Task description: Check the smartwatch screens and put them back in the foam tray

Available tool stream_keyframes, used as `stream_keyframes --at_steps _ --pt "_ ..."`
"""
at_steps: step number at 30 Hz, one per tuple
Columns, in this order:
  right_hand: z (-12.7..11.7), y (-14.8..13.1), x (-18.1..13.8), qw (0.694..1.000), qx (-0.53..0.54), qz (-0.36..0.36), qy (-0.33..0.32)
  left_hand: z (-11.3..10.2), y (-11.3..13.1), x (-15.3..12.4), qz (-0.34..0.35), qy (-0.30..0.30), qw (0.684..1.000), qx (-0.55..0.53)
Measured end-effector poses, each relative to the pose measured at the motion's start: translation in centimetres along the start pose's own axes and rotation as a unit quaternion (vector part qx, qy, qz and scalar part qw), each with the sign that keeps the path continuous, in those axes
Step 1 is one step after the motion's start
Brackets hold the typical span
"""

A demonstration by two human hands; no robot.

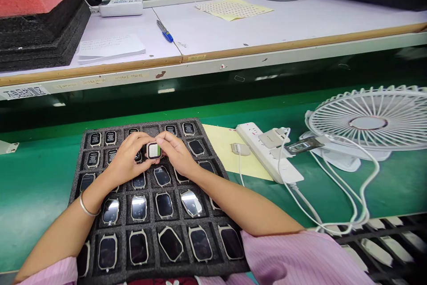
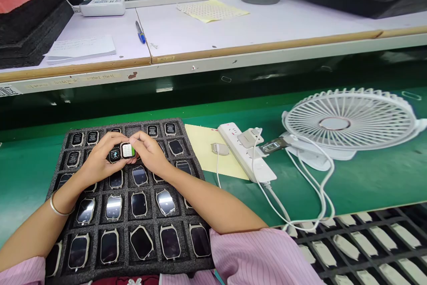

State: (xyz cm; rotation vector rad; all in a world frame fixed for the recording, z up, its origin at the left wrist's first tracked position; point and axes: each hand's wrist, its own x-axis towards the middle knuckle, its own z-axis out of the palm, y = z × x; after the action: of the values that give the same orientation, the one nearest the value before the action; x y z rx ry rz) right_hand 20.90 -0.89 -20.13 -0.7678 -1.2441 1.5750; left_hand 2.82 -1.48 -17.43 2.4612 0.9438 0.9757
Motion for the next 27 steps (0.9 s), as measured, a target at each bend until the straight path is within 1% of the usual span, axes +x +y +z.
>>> stream_keyframes --at_steps 7,11,21,27 --pt "0.04 -0.05 -0.07 1.0 -0.005 0.009 -0.017 0.03 0.1 0.07 0.001 -0.002 1.0 0.009" --pt "0.08 0.01 -0.08 0.999 0.002 0.01 -0.034 -0.08 0.06 0.12 -0.003 0.009 1.0 0.017" --pt "-0.12 0.55 -0.02 0.996 0.005 -0.026 -0.088 -0.35 -0.38 0.06 -0.01 0.057 0.998 0.034" --pt "-0.02 0.5 -0.06 0.993 0.018 -0.037 -0.11 -0.42 -0.44 0.1 -0.002 0.064 0.997 0.052"
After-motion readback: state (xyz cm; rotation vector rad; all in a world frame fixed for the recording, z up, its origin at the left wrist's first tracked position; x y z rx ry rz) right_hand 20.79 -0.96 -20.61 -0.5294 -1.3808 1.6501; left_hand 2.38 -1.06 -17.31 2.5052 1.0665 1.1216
